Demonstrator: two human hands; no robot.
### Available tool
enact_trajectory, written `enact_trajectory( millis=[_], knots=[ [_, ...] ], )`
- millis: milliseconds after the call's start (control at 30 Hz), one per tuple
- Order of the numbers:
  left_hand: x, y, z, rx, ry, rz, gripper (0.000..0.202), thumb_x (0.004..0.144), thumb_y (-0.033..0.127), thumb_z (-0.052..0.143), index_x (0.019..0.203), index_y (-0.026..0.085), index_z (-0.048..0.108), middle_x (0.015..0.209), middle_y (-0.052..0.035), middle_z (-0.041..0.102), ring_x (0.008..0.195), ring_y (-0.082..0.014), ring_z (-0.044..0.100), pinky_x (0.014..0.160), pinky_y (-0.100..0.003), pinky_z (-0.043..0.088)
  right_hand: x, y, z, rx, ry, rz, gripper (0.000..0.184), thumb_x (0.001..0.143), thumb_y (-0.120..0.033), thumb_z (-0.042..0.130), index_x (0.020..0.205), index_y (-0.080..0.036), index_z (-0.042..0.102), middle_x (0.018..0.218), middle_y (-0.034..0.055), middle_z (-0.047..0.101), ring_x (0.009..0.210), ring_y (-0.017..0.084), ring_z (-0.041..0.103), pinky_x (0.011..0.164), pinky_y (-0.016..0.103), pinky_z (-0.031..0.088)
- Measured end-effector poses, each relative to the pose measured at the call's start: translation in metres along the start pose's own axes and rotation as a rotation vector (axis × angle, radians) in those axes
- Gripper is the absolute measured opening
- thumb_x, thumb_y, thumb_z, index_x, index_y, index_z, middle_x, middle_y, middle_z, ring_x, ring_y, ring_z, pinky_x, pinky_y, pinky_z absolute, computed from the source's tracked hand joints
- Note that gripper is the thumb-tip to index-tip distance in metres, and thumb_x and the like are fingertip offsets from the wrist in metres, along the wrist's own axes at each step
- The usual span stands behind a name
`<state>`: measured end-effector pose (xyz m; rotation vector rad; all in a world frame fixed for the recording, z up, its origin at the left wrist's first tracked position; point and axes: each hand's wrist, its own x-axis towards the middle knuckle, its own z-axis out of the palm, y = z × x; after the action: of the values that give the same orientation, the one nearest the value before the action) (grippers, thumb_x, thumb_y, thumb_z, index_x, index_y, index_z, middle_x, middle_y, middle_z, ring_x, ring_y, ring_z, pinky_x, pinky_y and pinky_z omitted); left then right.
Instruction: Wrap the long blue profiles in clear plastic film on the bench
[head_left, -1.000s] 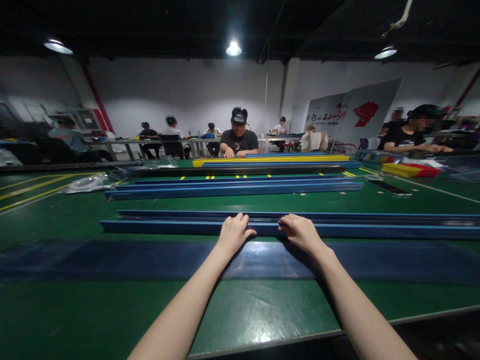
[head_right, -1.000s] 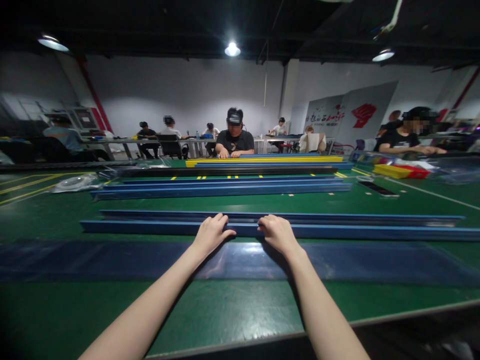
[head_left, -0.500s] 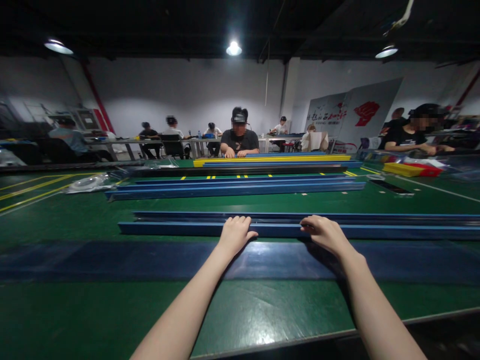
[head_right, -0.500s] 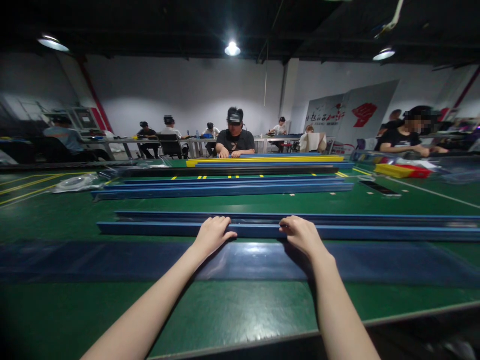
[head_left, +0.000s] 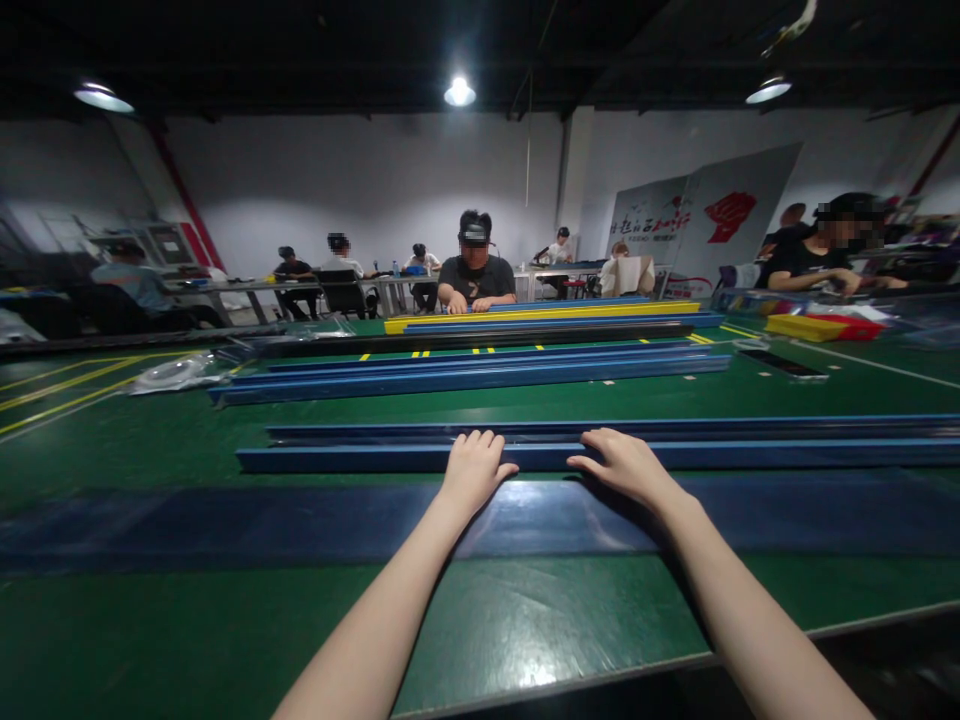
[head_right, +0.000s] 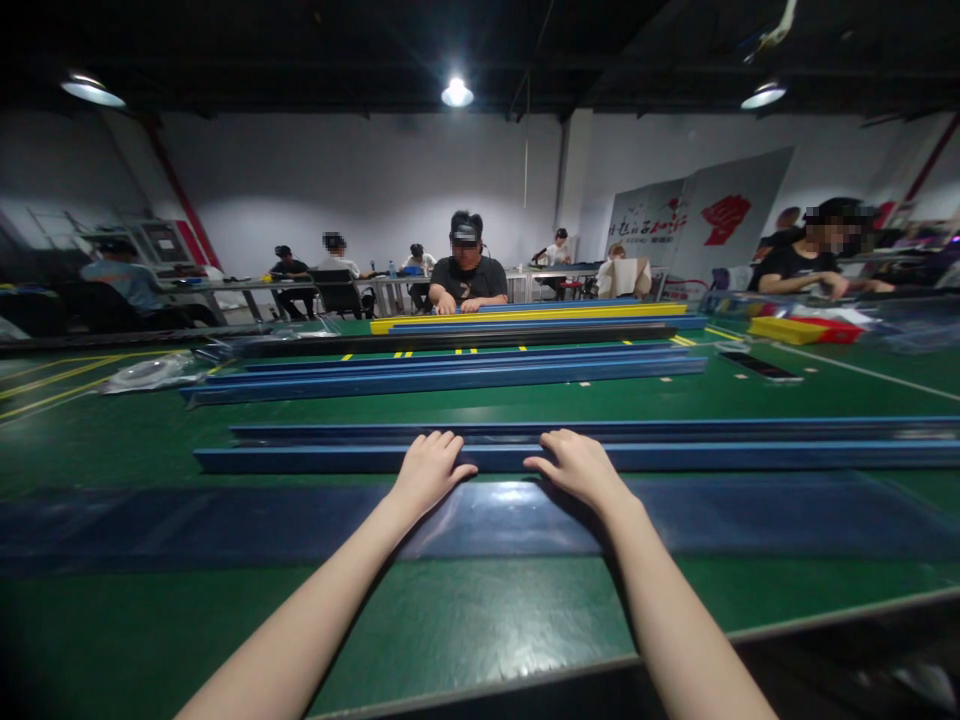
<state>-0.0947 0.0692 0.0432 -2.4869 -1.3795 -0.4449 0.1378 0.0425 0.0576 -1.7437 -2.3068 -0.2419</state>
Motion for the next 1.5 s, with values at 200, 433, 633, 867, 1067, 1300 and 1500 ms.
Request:
enact_trajectory(
  millis=[200,433,633,867,1067,1300,1500],
  knots=[
    [0.0,0.001,-0.001,-0.021,-0.002,-0.006,0.029,0.079,0.044,0.053,0.091,0.017,0.055,0.094,-0.0081,0.06,0.091,-0.024,0.051,0.074,-0.034,0.034,0.012,-0.033,0.007,-0.009,0.044,-0.109,0.025,0.086,-0.038,0.043,0.092,-0.018,0.056,0.09,0.006,0.062,0.084,0.017,0.056,0.068,0.024,0.035],
    [0.0,0.002,-0.001,-0.019,0.003,-0.003,0.029,0.079,0.044,0.053,0.091,0.017,0.054,0.094,-0.0076,0.06,0.092,-0.0242,0.051,0.074,-0.035,0.034,0.016,-0.034,0.013,-0.023,0.097,-0.134,0.017,0.085,-0.029,0.046,0.079,-0.017,0.055,0.079,0.0041,0.06,0.077,0.015,0.054,0.062,0.023,0.031],
    [0.0,0.002,-0.002,-0.017,0.005,0.01,0.029,0.079,0.044,0.054,0.091,0.018,0.054,0.095,-0.0079,0.06,0.092,-0.0239,0.051,0.075,-0.035,0.035,0.017,-0.032,0.009,-0.046,0.078,-0.136,0.019,0.085,-0.03,0.045,0.076,-0.017,0.057,0.079,0.0045,0.062,0.077,0.015,0.055,0.059,0.024,0.028],
    [0.001,0.002,-0.002,-0.009,0.031,0.036,0.028,0.078,0.042,0.056,0.092,0.018,0.053,0.097,-0.0066,0.059,0.093,-0.023,0.05,0.076,-0.034,0.035,0.009,-0.017,0.002,-0.084,0.059,-0.06,0.022,0.084,-0.032,0.043,0.074,-0.019,0.058,0.078,0.0049,0.063,0.076,0.016,0.056,0.057,0.024,0.027],
    [0.001,0.0,-0.001,-0.018,0.039,0.077,0.026,0.079,0.039,0.056,0.095,0.019,0.053,0.1,-0.0046,0.058,0.093,-0.0205,0.049,0.074,-0.032,0.035,0.003,-0.004,-0.001,-0.102,0.048,-0.008,0.024,0.083,-0.032,0.042,0.073,-0.019,0.059,0.078,0.005,0.063,0.074,0.017,0.057,0.056,0.025,0.027],
    [0.001,0.0,0.002,-0.021,0.058,0.088,0.025,0.078,0.038,0.057,0.092,0.019,0.053,0.099,-0.0035,0.059,0.092,-0.02,0.049,0.073,-0.032,0.034,0.002,-0.004,-0.001,-0.077,0.076,0.007,0.024,0.082,-0.035,0.044,0.077,-0.019,0.061,0.082,0.0052,0.064,0.078,0.017,0.058,0.06,0.024,0.031],
    [0.002,0.0,0.004,-0.015,0.073,0.085,0.024,0.078,0.039,0.057,0.09,0.018,0.053,0.094,-0.0028,0.061,0.09,-0.0198,0.051,0.071,-0.031,0.034,0.003,-0.01,0.001,-0.086,0.056,-0.031,0.032,0.084,-0.043,0.04,0.085,-0.018,0.061,0.089,0.0064,0.065,0.083,0.018,0.058,0.065,0.024,0.034]
  ],
)
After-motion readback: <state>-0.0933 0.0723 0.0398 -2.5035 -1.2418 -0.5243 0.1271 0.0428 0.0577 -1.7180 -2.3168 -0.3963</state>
